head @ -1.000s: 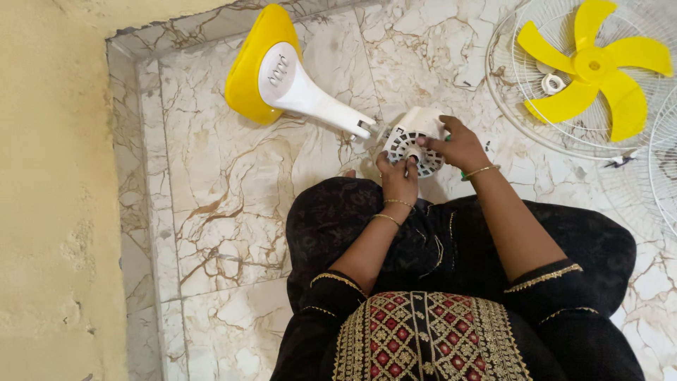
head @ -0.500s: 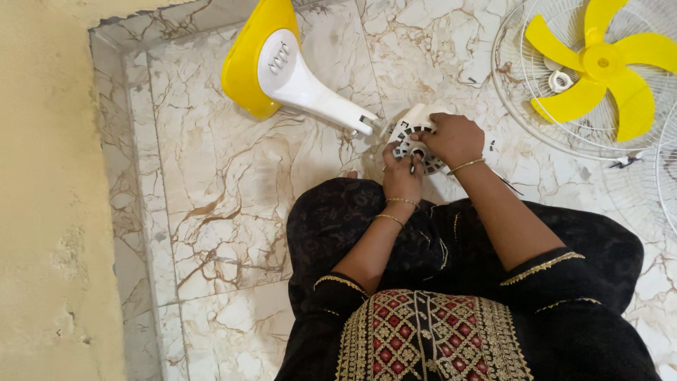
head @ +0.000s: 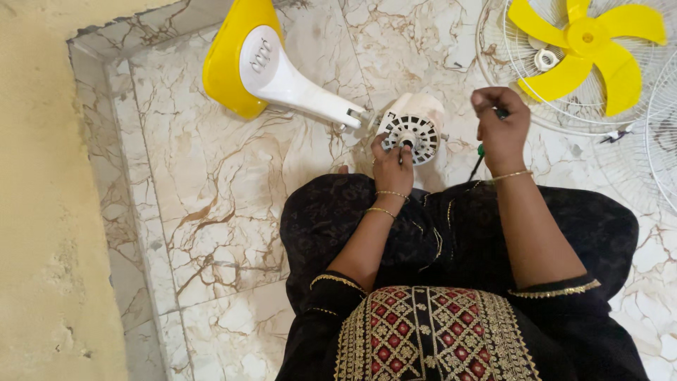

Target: The person sits on the floor and uses a screwdriver to remove screws from the central hub of a yellow and white electric fan. They carefully unscrew and remove the screws one by one, placing them aside.

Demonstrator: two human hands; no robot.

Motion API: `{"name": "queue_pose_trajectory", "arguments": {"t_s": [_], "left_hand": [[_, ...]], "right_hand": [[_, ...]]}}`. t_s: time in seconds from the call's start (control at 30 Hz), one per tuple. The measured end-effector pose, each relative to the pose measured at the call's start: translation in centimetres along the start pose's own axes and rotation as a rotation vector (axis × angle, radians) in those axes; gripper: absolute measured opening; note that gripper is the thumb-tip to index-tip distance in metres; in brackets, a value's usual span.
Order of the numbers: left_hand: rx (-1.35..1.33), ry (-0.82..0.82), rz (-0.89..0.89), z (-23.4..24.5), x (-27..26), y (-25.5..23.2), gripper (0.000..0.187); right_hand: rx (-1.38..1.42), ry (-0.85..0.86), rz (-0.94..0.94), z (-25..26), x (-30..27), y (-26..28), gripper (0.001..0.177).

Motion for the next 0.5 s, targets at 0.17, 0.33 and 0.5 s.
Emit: {"name": "queue_pose_trajectory", "arguments": {"t_s": [0.17, 0.33, 0.5], "left_hand": [[0.047, -0.027, -0.079, 0.2, -0.4, -0.9, 0.032], [0.138, -0.007, -0.156, 0.1, -1.0, -2.2, 0.032], [0.146, 0.055, -0.113, 0.0, -1.2, -2.8, 0.032]], "right_hand": [[0.532, -0.151, 0.144, 5.3, -1.0, 3.2, 0.018], [0.198, -0.144, 0.18, 6.6, -0.2, 2.9, 0.017], [-0.316, 0.022, 0.182, 2.8, 1.0, 0.4, 0.013]]}}
Point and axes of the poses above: each hand's wrist, its own x-axis towards the middle knuckle, its own z-axis out of the back of the hand, y = z × x, the point moved 9 cm from there along x, towards the middle knuckle, and after that the axes turned 5 degrees about -x, right-handed, at the moved point
